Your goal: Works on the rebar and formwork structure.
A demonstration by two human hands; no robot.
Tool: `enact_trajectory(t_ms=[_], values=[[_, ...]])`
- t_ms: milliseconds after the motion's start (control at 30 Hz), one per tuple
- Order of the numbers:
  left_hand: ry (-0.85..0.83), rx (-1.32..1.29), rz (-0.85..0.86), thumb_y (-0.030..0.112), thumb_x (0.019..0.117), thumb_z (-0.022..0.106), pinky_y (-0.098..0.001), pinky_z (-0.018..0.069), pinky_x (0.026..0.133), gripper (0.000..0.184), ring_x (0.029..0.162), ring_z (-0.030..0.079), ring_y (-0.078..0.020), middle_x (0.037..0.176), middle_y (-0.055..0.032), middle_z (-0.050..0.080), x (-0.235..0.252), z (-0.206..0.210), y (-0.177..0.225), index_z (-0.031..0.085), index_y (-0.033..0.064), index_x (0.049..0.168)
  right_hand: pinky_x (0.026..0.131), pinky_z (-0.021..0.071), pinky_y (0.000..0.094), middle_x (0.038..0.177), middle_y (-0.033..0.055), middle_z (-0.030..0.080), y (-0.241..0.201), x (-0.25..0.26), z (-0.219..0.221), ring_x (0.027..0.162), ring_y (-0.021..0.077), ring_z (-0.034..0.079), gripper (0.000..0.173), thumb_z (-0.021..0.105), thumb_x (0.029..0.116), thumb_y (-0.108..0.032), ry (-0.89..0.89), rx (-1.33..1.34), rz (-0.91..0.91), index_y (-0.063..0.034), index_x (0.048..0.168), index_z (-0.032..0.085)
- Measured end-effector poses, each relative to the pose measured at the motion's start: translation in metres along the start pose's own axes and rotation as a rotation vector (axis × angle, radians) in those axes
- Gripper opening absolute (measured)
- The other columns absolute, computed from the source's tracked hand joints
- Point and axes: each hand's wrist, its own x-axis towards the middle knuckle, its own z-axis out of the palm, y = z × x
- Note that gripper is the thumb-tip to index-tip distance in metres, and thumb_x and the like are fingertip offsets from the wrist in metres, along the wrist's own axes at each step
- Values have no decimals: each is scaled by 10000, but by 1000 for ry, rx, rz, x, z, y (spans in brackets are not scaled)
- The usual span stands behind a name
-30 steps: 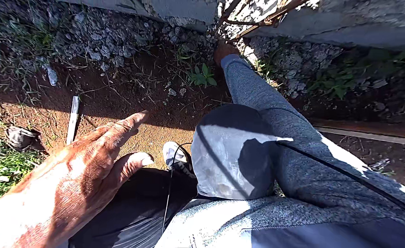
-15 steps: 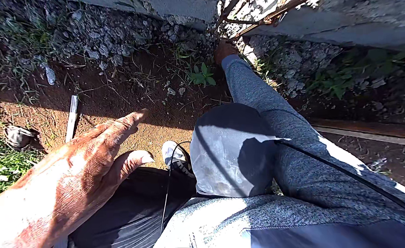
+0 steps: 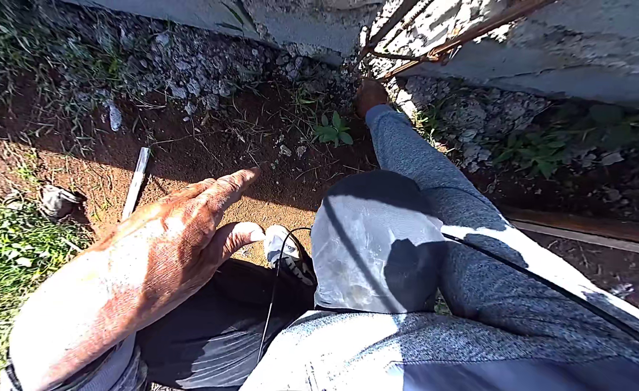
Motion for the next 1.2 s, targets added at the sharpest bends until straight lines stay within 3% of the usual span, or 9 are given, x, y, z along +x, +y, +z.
enact_trajectory(t_ms=[100,300,467,633,767,867,967,1100,1200], values=[[-14,-17,-1,655,1003,416,-386,575,888,693,1080,686,-138,1297,-18,673,-1,0,0,474,214,1535,1090,430,646,1441,301,541,1,-5,-1,1362,460,516,480,584,970,-164,31,-55,-15,95,1372,542],[-7,12,-1,657,1005,403,-390,577,801,695,975,694,-156,1166,-23,697,-2,-1,3,461,217,1540,1010,465,692,1338,313,609,-9,-34,-15,1277,499,575,478,386,1088,-319,76,-42,-133,39,1326,593],[-6,2,41,634,1013,415,-389,575,817,694,1008,688,-163,1196,-38,693,2,-3,5,463,186,1542,1086,461,596,1352,180,657,-38,-48,-14,1295,382,603,456,378,1099,-366,136,78,-361,-114,1390,621],[18,-4,11,629,1012,434,-357,572,784,674,943,678,-119,1147,-6,693,-3,-6,7,458,219,1546,1172,393,553,1516,232,509,-87,-19,0,1409,380,498,616,422,1087,-395,70,242,-362,-40,1586,359],[35,-2,-31,647,1002,437,-378,580,768,672,932,698,-122,1142,-1,720,-12,-6,4,459,256,1548,1124,431,577,1590,228,375,-105,0,10,1429,405,438,582,522,1035,-362,123,236,-311,-144,1566,429],[51,-6,-39,647,1000,436,-368,575,760,673,914,687,-113,1112,7,713,-14,-6,3,461,255,1546,1174,394,511,1503,193,516,-99,2,9,1430,362,455,465,544,1031,-271,143,300,-345,-99,1463,547],[32,-17,-33,640,1007,432,-384,573,889,680,1074,686,-123,1273,6,695,-13,-9,5,437,246,1561,1176,399,498,1455,167,582,-96,5,9,1390,328,521,464,530,1040,-261,109,325,-343,-87,1470,528],[65,-16,9,618,1005,461,-362,570,764,668,902,678,-106,1110,-2,711,-11,-10,6,452,236,1553,1109,466,528,1339,175,653,-93,-6,5,1274,334,613,368,604,1012,-224,74,408,-317,-86,1353,623],[55,-11,-11,623,1008,449,-358,578,808,661,973,686,-96,1207,6,703,-12,-10,5,448,251,1554,1088,469,556,1296,182,668,-92,-10,5,1248,347,621,296,580,1026,-218,41,425,-306,-67,1265,668]])
